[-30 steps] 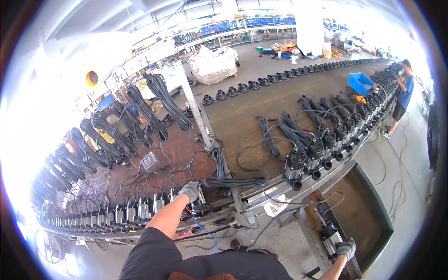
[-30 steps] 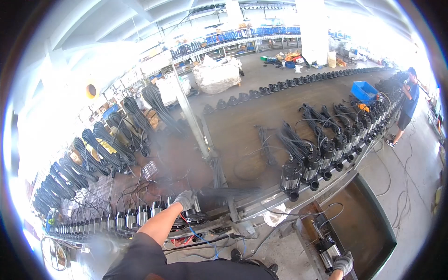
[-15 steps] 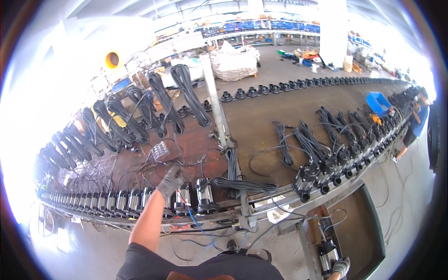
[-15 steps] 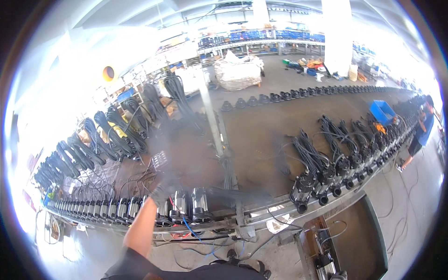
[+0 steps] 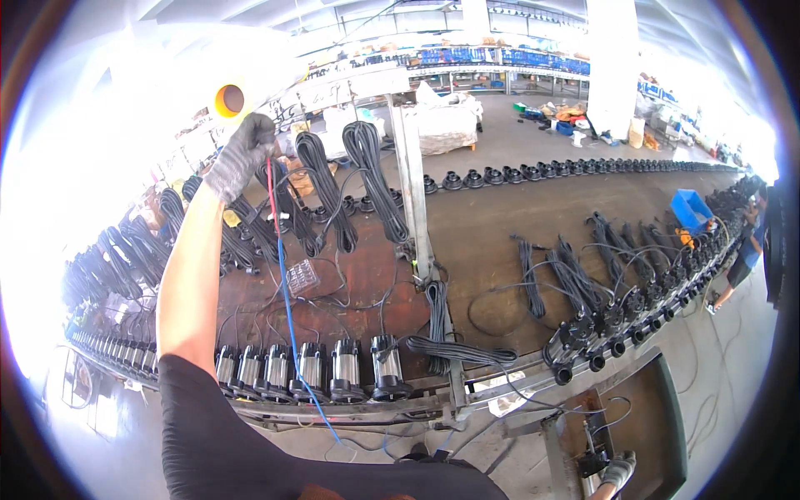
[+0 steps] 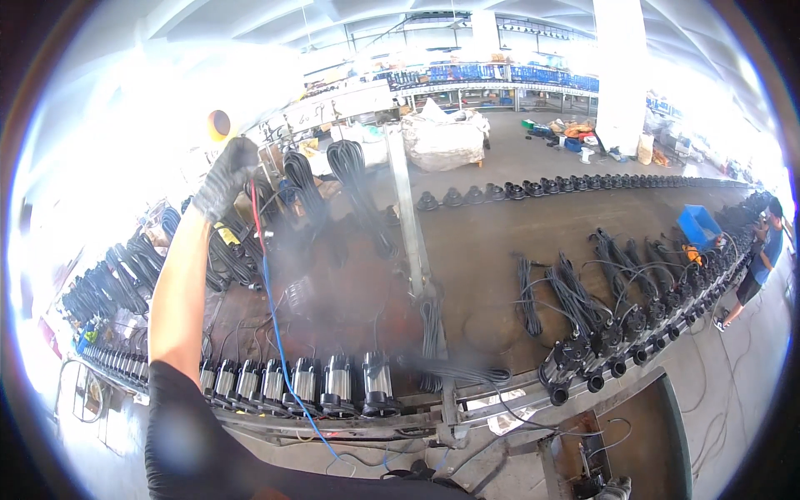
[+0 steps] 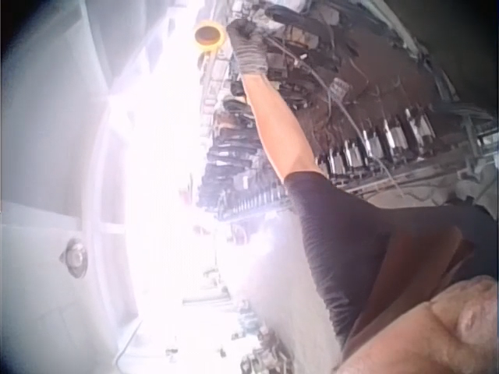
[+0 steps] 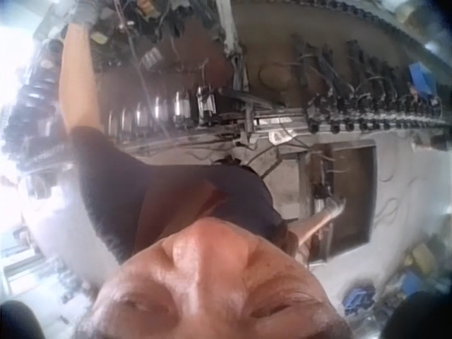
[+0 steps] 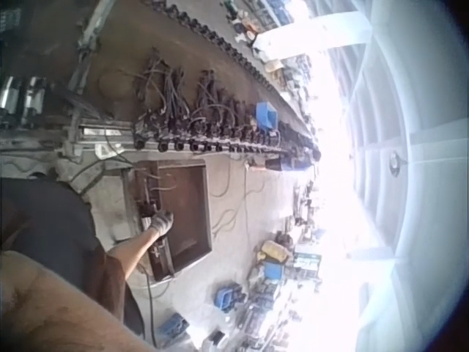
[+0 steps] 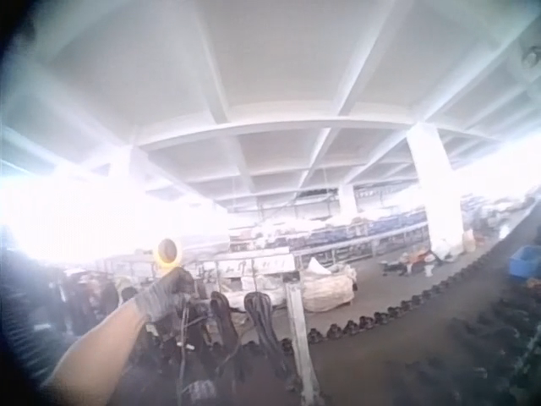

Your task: The recorder tests a submersible pump by submerging it in a water tank to check for leaks or functionality.

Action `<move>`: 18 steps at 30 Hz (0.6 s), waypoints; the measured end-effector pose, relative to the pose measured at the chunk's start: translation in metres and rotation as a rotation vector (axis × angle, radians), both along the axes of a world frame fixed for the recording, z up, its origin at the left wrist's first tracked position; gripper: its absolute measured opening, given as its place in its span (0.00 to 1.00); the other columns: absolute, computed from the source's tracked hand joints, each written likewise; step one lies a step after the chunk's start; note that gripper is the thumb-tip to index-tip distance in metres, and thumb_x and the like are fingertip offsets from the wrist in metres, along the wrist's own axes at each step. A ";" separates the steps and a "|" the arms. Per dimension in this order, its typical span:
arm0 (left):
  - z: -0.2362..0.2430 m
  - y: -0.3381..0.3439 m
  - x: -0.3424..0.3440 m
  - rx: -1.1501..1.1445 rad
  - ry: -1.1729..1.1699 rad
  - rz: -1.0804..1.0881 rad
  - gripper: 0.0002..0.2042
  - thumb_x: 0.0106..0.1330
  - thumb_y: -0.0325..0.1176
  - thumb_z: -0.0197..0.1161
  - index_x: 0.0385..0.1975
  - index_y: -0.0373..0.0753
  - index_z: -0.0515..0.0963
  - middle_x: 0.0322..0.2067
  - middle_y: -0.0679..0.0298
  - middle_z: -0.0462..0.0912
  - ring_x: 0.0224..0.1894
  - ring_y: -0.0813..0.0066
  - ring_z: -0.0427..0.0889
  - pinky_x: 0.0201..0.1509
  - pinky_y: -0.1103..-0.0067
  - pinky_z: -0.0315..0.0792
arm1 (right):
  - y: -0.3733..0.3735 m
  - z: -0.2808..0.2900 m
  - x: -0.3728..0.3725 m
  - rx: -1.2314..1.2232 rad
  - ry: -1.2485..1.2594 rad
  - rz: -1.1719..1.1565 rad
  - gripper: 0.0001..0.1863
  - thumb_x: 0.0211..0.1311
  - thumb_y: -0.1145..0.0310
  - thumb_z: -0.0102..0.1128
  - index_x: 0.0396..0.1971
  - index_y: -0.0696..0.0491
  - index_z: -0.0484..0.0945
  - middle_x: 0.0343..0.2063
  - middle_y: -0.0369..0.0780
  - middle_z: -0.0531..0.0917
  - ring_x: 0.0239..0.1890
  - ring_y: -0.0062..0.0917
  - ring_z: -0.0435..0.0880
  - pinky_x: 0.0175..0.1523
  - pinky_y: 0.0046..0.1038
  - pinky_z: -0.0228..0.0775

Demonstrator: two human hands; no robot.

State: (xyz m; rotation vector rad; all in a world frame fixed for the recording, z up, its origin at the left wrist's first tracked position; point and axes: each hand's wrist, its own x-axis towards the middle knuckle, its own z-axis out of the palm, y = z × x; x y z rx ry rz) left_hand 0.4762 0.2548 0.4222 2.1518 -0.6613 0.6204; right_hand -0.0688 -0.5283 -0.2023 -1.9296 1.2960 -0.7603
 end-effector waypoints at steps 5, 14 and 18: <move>0.008 -0.029 0.090 -0.046 -0.027 -0.170 0.20 0.59 0.18 0.64 0.52 0.36 0.70 0.44 0.63 0.77 0.46 0.76 0.78 0.55 0.79 0.76 | 0.082 0.059 0.044 -0.133 0.131 0.006 0.08 0.64 0.70 0.58 0.38 0.59 0.78 0.33 0.45 0.84 0.36 0.34 0.80 0.47 0.32 0.72; -0.017 -0.101 0.175 0.081 -0.067 -0.191 0.20 0.57 0.15 0.61 0.50 0.36 0.72 0.44 0.63 0.82 0.47 0.73 0.82 0.54 0.79 0.77 | 0.141 0.081 0.048 -0.084 0.214 0.074 0.06 0.64 0.71 0.56 0.36 0.57 0.78 0.33 0.43 0.84 0.36 0.34 0.81 0.46 0.33 0.72; -0.026 -0.103 0.182 0.054 -0.071 -0.195 0.19 0.59 0.16 0.61 0.51 0.37 0.72 0.44 0.62 0.81 0.48 0.73 0.81 0.54 0.77 0.76 | 0.147 0.070 0.026 -0.285 0.158 0.049 0.06 0.63 0.75 0.56 0.37 0.55 0.80 0.33 0.41 0.85 0.36 0.30 0.82 0.46 0.30 0.72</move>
